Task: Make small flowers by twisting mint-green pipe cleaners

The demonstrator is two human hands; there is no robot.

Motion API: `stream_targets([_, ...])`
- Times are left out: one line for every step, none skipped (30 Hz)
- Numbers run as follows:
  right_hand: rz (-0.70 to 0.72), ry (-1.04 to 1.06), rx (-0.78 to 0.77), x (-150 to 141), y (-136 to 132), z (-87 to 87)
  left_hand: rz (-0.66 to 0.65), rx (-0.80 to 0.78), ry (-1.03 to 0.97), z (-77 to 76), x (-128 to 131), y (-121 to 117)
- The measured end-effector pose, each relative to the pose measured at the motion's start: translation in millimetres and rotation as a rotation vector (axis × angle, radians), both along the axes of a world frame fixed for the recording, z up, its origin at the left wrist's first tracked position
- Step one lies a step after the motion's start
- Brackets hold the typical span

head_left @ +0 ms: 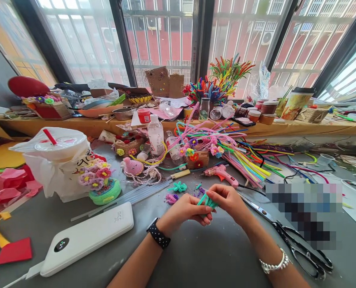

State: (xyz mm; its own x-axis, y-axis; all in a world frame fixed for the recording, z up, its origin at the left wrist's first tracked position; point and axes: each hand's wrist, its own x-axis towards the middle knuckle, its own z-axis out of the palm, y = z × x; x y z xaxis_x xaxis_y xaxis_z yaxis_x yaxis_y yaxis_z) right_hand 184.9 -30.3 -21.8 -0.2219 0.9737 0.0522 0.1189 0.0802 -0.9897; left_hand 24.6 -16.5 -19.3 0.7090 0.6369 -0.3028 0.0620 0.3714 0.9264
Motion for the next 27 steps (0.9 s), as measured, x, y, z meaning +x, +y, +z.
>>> stream_targets([-0.013,-0.067,0.051,-1.0,-0.3,0.2,-0.005,0.005,0.009,0.1,0.2,0.0])
stream_targets([-0.028,-0.14,0.103,-1.7,-0.6,0.3,-0.012,0.007,0.018,0.3,0.3,0.1])
stream_targets([-0.043,-0.218,0.159,-2.1,-1.0,0.3,-0.018,0.007,0.025,0.6,0.3,0.1])
stream_targets([-0.056,-0.298,0.221,-2.4,-1.3,0.3,-0.025,0.005,0.033,0.9,0.4,0.1])
stream_targets([-0.061,-0.375,0.284,-2.4,-1.5,0.2,-0.032,0.003,0.042,1.1,0.3,0.1])
stream_targets([-0.057,-0.442,0.343,-2.5,-1.6,-0.1,-0.037,0.002,0.051,1.2,0.3,0.1])
stream_targets([-0.046,-0.498,0.395,-2.5,-1.6,-0.5,-0.041,0.004,0.059,1.1,0.1,0.1])
stream_targets([-0.032,-0.542,0.434,-2.6,-1.5,-1.2,-0.045,0.008,0.066,0.9,0.0,0.0])
stream_targets([-0.023,-0.572,0.46,-2.8,-1.3,-2.1,-0.05,0.014,0.069,0.5,-0.3,0.0])
stream_targets([-0.02,-0.591,0.475,-3.1,-1.0,-3.1,-0.054,0.024,0.07,-0.1,-0.5,-0.1])
stream_targets([-0.024,-0.603,0.485,-3.5,-0.7,-4.2,-0.057,0.037,0.069,-0.6,-0.7,0.0])
stream_targets([-0.032,-0.607,0.491,-3.9,-0.3,-5.3,-0.057,0.054,0.066,-1.1,-0.8,0.0])
stream_targets([-0.041,-0.607,0.494,-4.2,0.0,-6.1,-0.052,0.073,0.062,-1.6,-0.7,0.1])
stream_targets([-0.051,-0.605,0.495,-4.4,0.3,-6.7,-0.043,0.094,0.056,-1.9,-0.3,0.3])
stream_targets([-0.063,-0.602,0.491,-4.4,0.5,-7.0,-0.027,0.115,0.047,-2.1,0.3,0.4])
stream_targets([-0.078,-0.597,0.484,-4.3,0.6,-7.0,-0.004,0.137,0.038,-2.3,1.1,0.5])
stream_targets([-0.096,-0.59,0.477,-4.1,0.7,-6.9,0.023,0.157,0.027,-2.5,2.1,0.7])
stream_targets([-0.116,-0.581,0.471,-3.9,0.6,-6.7,0.049,0.174,0.016,-2.8,3.2,0.9])
stream_targets([-0.138,-0.57,0.47,-3.8,0.6,-6.6,0.076,0.186,0.006,-3.3,4.2,1.1])
stream_targets([-0.161,-0.558,0.473,-3.9,0.5,-6.6,0.102,0.191,-0.002,-3.9,5.0,1.3])
stream_targets([-0.182,-0.546,0.481,-4.2,0.4,-6.8,0.127,0.186,-0.006,-4.4,5.5,1.6])
stream_targets([-0.199,-0.535,0.488,-4.6,0.3,-7.0,0.148,0.174,-0.009,-4.9,5.7,2.0])
stream_targets([-0.214,-0.524,0.491,-5.0,0.1,-7.3,0.169,0.155,-0.008,-5.2,5.5,2.4])
stream_targets([-0.223,-0.513,0.485,-5.2,-0.1,-7.4,0.185,0.136,-0.004,-5.1,5.1,2.8])
stream_targets([-0.222,-0.496,0.467,-5.2,-0.3,-7.1,0.199,0.116,0.002,-4.6,4.4,3.3])
stream_targets([-0.214,-0.468,0.44,-4.6,-0.6,-6.5,0.212,0.096,0.01,-3.7,3.5,3.9])
stream_targets([-0.198,-0.425,0.404,-3.5,-1.0,-5.4,0.226,0.076,0.019,-2.6,2.5,4.5])
